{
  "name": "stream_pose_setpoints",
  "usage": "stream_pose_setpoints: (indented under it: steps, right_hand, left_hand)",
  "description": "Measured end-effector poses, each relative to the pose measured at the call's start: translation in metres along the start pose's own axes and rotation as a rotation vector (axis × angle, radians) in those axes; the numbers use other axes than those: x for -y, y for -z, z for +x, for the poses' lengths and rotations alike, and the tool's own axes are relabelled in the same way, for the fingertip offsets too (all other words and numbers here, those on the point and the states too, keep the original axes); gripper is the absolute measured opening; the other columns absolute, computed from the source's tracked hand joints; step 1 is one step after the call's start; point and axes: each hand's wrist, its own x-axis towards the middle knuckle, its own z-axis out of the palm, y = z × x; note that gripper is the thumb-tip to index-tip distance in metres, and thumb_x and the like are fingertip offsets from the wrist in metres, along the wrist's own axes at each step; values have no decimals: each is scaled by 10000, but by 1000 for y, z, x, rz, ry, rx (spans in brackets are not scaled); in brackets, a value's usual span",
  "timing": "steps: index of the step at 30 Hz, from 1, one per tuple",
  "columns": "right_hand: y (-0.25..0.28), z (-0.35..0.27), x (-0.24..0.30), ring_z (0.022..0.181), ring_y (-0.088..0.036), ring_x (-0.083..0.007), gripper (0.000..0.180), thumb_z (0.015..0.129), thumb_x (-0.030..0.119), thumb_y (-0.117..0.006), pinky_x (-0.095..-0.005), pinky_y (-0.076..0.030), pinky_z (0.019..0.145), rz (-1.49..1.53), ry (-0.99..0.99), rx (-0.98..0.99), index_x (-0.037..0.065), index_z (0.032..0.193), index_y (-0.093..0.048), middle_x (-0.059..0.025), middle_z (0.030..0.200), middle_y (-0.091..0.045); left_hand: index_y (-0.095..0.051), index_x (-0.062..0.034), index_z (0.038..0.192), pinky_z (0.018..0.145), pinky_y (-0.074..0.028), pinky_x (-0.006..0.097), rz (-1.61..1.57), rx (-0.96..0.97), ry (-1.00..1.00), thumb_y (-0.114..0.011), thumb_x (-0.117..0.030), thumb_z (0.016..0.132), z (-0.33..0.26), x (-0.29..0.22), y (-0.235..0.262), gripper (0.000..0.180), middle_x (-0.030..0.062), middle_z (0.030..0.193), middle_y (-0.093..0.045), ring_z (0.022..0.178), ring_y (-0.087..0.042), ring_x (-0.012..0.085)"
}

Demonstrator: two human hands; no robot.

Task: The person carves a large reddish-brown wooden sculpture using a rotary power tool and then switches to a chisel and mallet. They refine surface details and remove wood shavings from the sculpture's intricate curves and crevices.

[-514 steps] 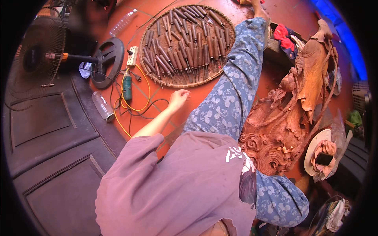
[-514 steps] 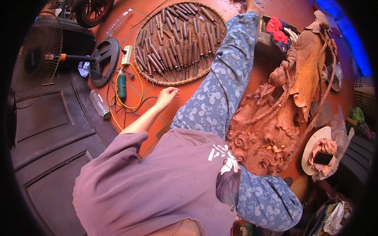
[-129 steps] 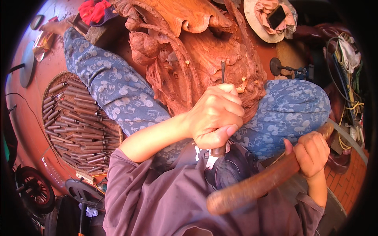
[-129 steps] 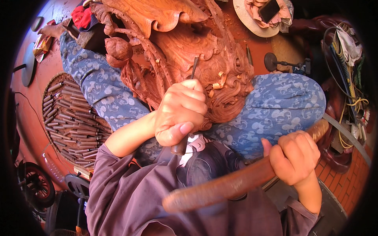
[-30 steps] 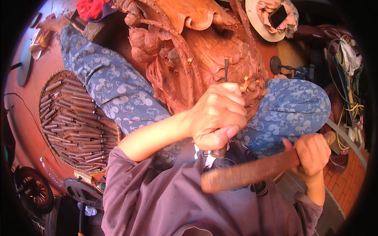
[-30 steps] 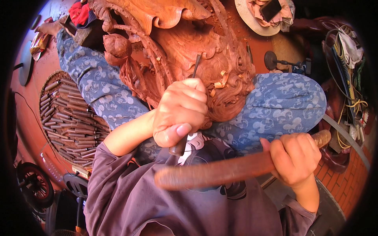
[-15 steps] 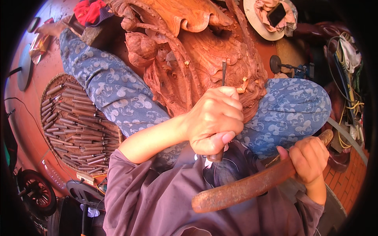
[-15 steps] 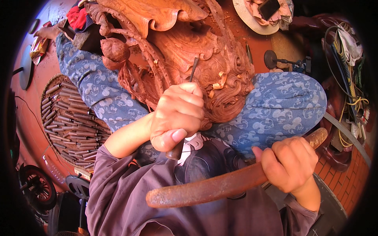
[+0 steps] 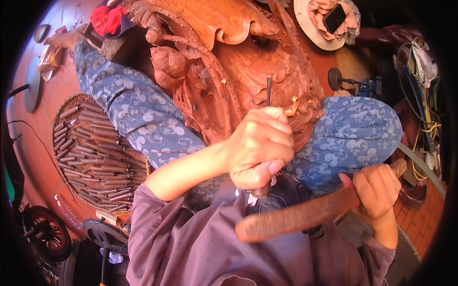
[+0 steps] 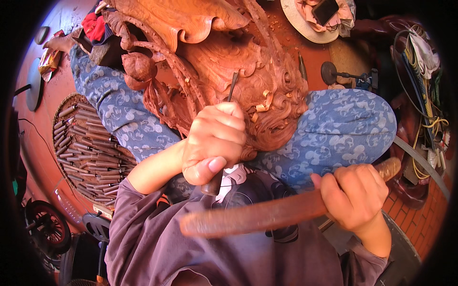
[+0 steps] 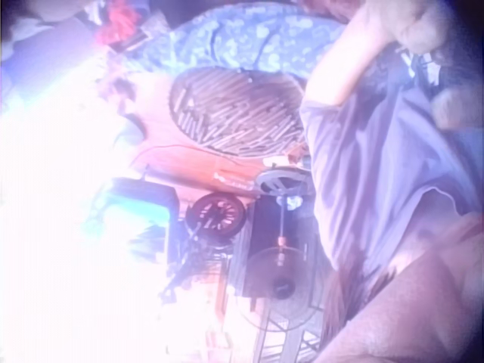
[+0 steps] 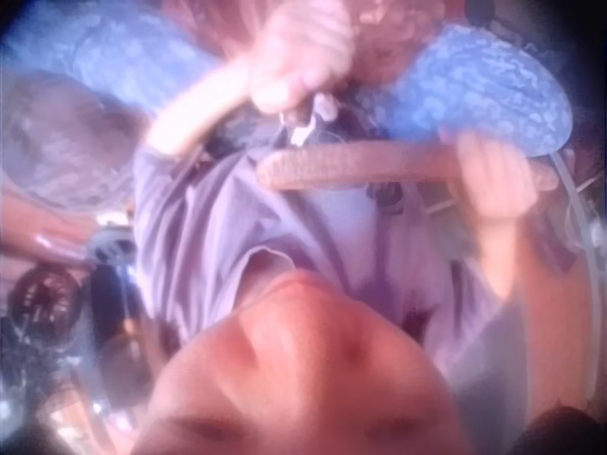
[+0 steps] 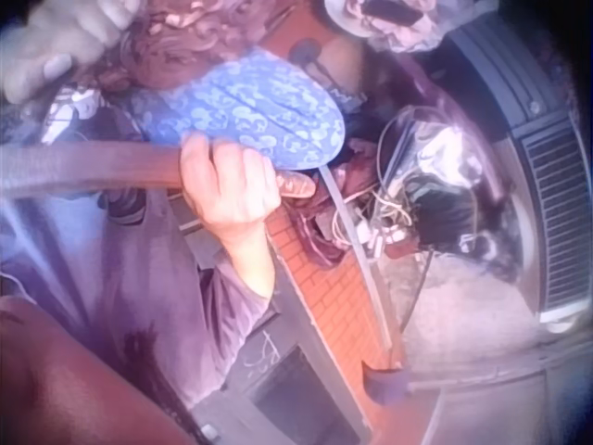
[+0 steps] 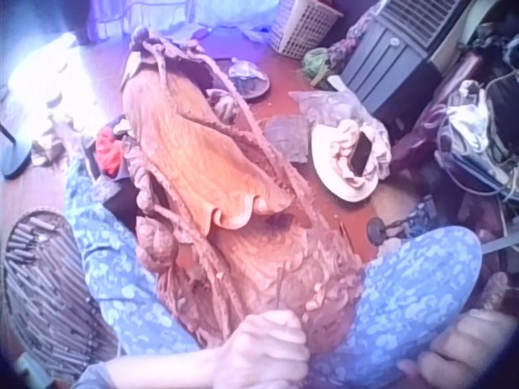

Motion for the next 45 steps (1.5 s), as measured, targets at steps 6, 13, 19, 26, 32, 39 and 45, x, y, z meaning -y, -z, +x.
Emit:
stream_pose_setpoints:
  steps: [6, 13, 19, 26, 32, 39, 45]
  right_hand:
    - [2, 2, -4, 597, -540, -245, 245, 720, 77, -798, -348, -454, 535, 3, -23, 4, 18, 850, -599, -84, 720, -547]
    - [12, 10, -9, 588, -532, -275, 259, 659, 70, -806, -366, -421, 524, 26, -61, 36, -1, 782, -589, -100, 696, -536]
    - [16, 15, -20, 573, -522, -226, 233, 710, 88, -783, -341, -421, 507, 29, -38, 88, 29, 845, -602, -64, 696, -509]
    - [13, 15, -16, 583, -527, -211, 233, 711, 83, -782, -323, -427, 510, 65, 6, 56, 50, 864, -610, -53, 713, -516]
    - [12, 18, -14, 587, -529, -209, 242, 711, 81, -785, -322, -431, 512, 65, 20, 66, 56, 870, -605, -53, 742, -526]
    - [15, 18, -13, 585, -528, -207, 240, 714, 88, -785, -321, -428, 510, 51, 68, 72, 51, 869, -606, -54, 740, -529]
    - [19, 21, -14, 570, -515, -211, 231, 721, 94, -779, -320, -414, 504, 19, -2, 98, 47, 871, -610, -52, 700, -518]
  left_hand:
    - [-433, -130, 527, 565, -358, 364, -38, 55, 43, -377, -307, 895, 5, -1, 6, 412, 41, 522, -440, 477, -440, 245]
    - [-430, -72, 580, 573, -349, 383, -93, 60, 113, -454, -286, 834, 16, -6, 15, 334, 82, 558, -414, 515, -435, 311]
    - [-462, -77, 592, 540, -340, 379, 45, -25, -21, -442, -277, 853, 11, -6, 14, 330, 60, 557, -412, 493, -434, 261]
    - [-493, -65, 607, 547, -343, 372, -7, 36, -30, -480, -258, 767, 1, -2, -3, 251, 60, 556, -412, 494, -435, 256]
    - [-456, -79, 592, 566, -352, 368, -47, 24, -15, -473, -267, 790, 5, -3, 0, 274, 66, 558, -418, 509, -448, 264]
    - [-432, -84, 583, 561, -354, 368, -91, -16, 12, -443, -276, 840, 3, 2, 2, 321, 67, 556, -425, 502, -450, 267]
    - [-454, -120, 559, 525, -355, 361, -56, -48, -8, -381, -304, 884, 6, 0, 1, 381, 45, 522, -461, 457, -453, 227]
